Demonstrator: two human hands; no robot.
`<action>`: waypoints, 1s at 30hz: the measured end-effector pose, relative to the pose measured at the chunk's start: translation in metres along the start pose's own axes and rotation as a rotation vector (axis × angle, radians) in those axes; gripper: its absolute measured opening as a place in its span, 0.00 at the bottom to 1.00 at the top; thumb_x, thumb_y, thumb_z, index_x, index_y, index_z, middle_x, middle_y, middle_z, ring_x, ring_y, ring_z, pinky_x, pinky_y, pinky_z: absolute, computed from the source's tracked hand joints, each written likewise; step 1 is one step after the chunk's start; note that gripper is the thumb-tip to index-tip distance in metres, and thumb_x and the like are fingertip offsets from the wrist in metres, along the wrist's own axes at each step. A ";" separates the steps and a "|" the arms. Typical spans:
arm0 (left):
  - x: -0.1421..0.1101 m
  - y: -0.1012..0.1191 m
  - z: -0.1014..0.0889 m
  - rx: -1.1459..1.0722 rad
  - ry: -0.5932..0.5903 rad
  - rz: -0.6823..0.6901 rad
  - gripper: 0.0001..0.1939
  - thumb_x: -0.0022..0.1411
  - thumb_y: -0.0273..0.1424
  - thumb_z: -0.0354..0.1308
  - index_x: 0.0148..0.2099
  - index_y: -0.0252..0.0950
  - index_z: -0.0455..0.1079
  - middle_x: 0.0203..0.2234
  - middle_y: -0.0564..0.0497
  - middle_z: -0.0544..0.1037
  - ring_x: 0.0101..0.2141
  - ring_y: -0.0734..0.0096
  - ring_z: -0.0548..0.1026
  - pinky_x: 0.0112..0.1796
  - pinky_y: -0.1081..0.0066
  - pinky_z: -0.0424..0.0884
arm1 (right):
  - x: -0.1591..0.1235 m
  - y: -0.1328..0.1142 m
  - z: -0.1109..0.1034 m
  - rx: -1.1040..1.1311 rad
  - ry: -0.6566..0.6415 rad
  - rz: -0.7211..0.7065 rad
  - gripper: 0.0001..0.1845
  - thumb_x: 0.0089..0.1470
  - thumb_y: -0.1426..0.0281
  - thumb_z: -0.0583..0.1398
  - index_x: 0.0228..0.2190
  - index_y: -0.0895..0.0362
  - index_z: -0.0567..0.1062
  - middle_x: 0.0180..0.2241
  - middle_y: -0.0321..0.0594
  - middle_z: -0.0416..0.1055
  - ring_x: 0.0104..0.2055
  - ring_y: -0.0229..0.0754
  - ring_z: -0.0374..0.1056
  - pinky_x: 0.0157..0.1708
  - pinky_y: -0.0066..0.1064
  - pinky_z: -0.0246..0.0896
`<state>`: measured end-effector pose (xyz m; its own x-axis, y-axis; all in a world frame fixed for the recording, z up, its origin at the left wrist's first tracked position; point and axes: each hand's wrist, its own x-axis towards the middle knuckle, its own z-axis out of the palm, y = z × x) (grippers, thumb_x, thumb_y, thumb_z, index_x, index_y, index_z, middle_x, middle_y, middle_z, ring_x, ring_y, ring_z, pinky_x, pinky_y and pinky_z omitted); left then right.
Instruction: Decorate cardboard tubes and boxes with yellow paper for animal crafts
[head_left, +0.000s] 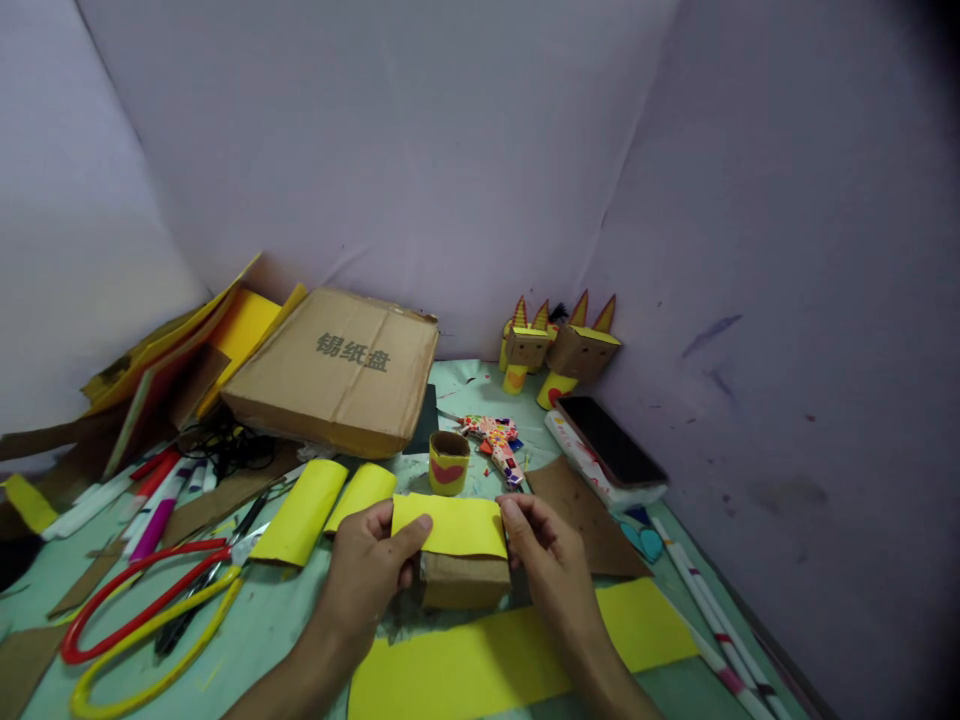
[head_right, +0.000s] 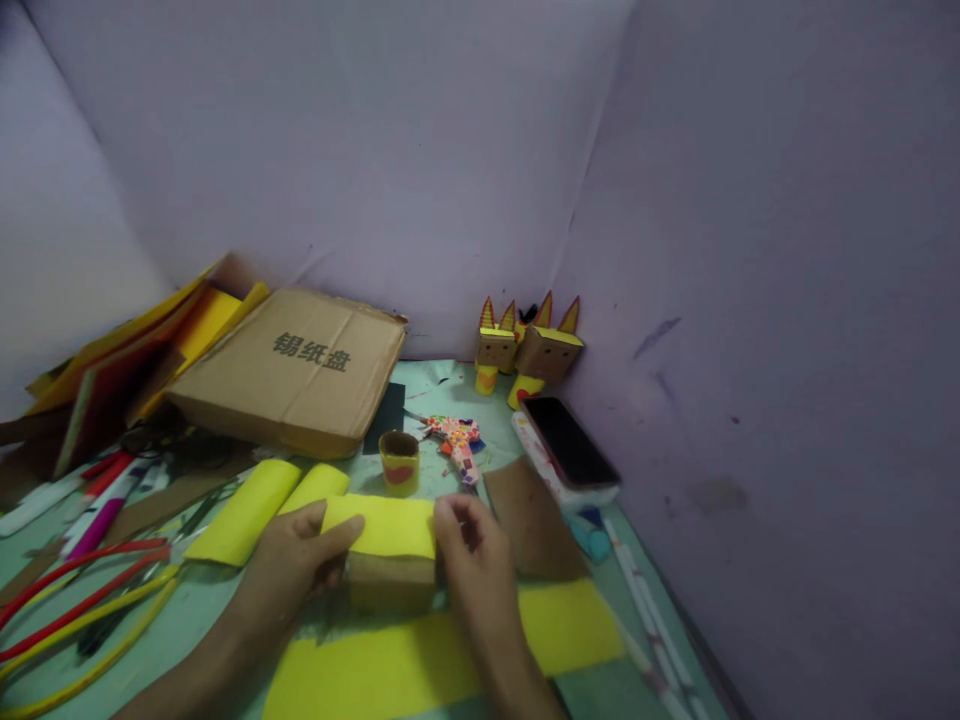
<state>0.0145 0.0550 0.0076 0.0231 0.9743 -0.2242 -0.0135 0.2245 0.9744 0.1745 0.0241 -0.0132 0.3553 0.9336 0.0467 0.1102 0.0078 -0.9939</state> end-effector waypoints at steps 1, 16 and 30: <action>0.001 -0.001 0.000 0.001 0.000 0.005 0.17 0.38 0.39 0.63 0.14 0.36 0.59 0.05 0.59 0.60 0.09 0.82 0.54 0.12 0.79 0.46 | 0.000 0.000 0.000 -0.016 0.000 0.001 0.18 0.47 0.56 0.58 0.30 0.59 0.74 0.25 0.38 0.70 0.26 0.41 0.63 0.24 0.30 0.57; 0.004 -0.004 0.000 -0.015 -0.010 0.004 0.17 0.38 0.36 0.65 0.13 0.36 0.59 0.05 0.60 0.57 0.09 0.83 0.52 0.12 0.78 0.41 | 0.002 -0.002 0.003 0.002 0.069 0.092 0.15 0.39 0.60 0.62 0.27 0.59 0.75 0.24 0.38 0.71 0.27 0.42 0.64 0.27 0.30 0.59; -0.003 -0.005 -0.007 -0.006 -0.096 -0.100 0.20 0.43 0.43 0.62 0.17 0.35 0.59 0.08 0.57 0.64 0.10 0.84 0.58 0.13 0.80 0.49 | 0.001 -0.003 0.005 0.084 0.069 0.128 0.14 0.38 0.61 0.63 0.26 0.59 0.74 0.22 0.37 0.69 0.24 0.39 0.61 0.22 0.28 0.54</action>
<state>0.0078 0.0509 0.0028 0.1203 0.9406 -0.3175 -0.0121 0.3212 0.9469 0.1697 0.0267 -0.0108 0.4248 0.9020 -0.0771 -0.0174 -0.0770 -0.9969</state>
